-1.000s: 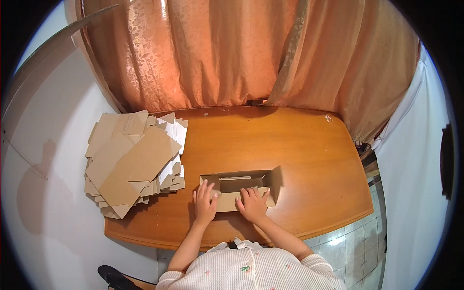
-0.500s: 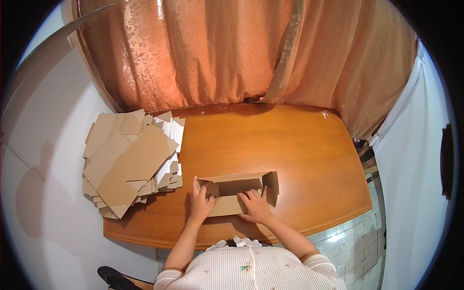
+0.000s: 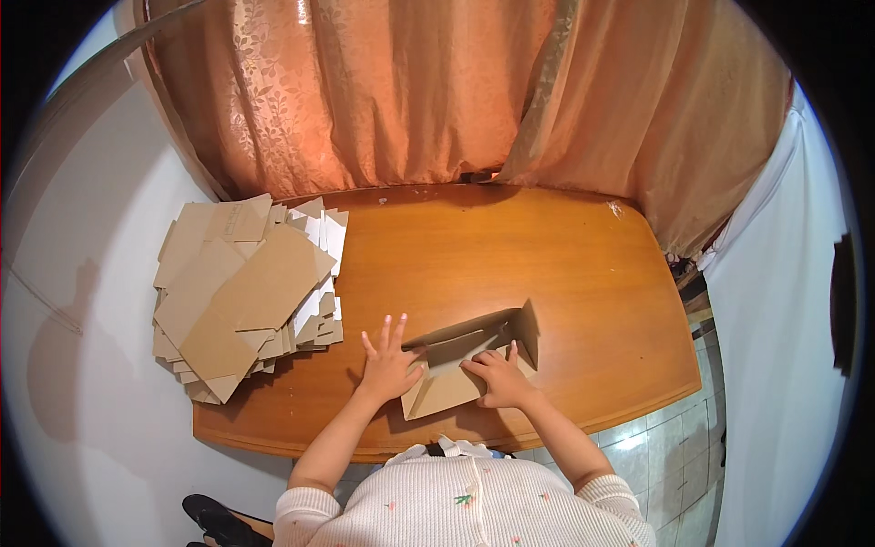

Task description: The person assembles flat cardboard pieces into small rectangular boxes on a wooden table. They fold the sides, tuck the flaps, and close the lids of the boxes. After assembling a few, they place them on a nearby shelf and continue with the remaining flat pieces.

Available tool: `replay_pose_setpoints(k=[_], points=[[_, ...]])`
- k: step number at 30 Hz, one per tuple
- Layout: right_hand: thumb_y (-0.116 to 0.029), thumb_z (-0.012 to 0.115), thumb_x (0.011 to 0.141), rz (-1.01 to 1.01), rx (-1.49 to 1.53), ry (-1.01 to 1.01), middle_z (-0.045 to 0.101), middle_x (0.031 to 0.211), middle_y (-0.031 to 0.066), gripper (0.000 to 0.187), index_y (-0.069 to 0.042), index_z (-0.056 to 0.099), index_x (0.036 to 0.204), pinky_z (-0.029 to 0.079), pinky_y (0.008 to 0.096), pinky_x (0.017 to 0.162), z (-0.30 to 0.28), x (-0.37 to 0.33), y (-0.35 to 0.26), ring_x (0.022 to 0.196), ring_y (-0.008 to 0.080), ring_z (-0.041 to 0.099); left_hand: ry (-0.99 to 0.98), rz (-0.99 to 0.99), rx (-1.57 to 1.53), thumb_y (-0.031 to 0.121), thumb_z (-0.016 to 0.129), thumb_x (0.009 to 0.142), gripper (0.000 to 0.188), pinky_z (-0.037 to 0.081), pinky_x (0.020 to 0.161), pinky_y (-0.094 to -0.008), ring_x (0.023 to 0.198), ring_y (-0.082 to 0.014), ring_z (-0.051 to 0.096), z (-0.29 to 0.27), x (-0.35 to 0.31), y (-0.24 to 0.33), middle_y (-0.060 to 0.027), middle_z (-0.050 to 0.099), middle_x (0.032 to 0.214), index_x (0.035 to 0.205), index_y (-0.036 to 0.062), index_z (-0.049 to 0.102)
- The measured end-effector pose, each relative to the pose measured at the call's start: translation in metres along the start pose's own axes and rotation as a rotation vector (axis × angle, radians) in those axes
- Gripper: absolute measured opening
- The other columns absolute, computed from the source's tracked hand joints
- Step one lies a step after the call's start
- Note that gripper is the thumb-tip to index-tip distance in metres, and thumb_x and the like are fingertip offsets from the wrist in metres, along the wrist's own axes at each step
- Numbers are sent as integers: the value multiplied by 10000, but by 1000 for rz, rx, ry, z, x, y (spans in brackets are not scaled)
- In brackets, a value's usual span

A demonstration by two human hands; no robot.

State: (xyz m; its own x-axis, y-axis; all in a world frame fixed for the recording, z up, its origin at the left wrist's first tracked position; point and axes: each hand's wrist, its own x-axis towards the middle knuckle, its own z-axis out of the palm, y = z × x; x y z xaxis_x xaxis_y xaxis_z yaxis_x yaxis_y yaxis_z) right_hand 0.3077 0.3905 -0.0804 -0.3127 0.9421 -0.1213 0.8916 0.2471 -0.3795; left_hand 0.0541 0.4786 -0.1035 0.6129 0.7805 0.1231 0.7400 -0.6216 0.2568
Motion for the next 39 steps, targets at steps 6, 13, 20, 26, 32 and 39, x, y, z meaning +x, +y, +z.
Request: replay_pose_setpoints(k=[6, 13, 20, 26, 32, 39], points=[[-183, 730, 556, 41, -90, 91, 547, 1174, 63, 737, -167, 543, 1269, 95, 746, 1044, 13, -7, -8, 1213, 249, 466, 456, 313, 248, 338, 650, 755, 308, 137, 1052, -651, 1397, -332, 190, 21, 5, 3, -151, 287, 1484, 1058, 295, 684], [-210, 710, 552, 13, -128, 226, 544, 1168, 64, 745, -155, 516, 1269, 154, 716, 1055, 25, -6, -5, 1202, 249, 473, 580, 570, -234, 139, 686, 730, 202, 425, 795, -427, 1073, -251, 537, 21, 2, 6, -96, 548, 1197, 929, 161, 656], [-231, 708, 525, 1, -136, 258, 542, 1157, 61, 761, -156, 513, 1257, 171, 692, 1061, 23, -6, -8, 1183, 246, 480, -14, 522, -73, 177, 549, 860, 160, 447, 873, -415, 1063, -282, 571, 18, 23, -13, -120, 632, 1002, 916, 59, 641], [-240, 691, 511, 1, -117, 344, 536, 1149, 61, 737, -162, 535, 1227, 185, 704, 1036, 29, -7, -4, 1161, 241, 502, -96, 468, -314, 143, 504, 875, 162, 438, 941, -431, 1099, -332, 551, 7, 35, -14, -162, 622, 1001, 874, 24, 614], [-287, 713, 523, -25, -79, 319, 530, 1169, 83, 755, -152, 529, 1243, 168, 702, 1042, 20, -6, -5, 1189, 263, 479, 109, 429, -541, 88, 502, 840, 133, 442, 947, -445, 1074, -369, 557, 8, 27, -12, -166, 611, 970, 883, 6, 598], [-617, 716, 620, -39, -116, 346, 542, 1152, 95, 820, -115, 540, 1243, 175, 706, 1021, 26, -1, -13, 1183, 277, 468, 150, 445, -571, 89, 496, 825, 160, 442, 958, -448, 1093, -370, 557, 4, 25, -12, -165, 615, 989, 904, 4, 607]])
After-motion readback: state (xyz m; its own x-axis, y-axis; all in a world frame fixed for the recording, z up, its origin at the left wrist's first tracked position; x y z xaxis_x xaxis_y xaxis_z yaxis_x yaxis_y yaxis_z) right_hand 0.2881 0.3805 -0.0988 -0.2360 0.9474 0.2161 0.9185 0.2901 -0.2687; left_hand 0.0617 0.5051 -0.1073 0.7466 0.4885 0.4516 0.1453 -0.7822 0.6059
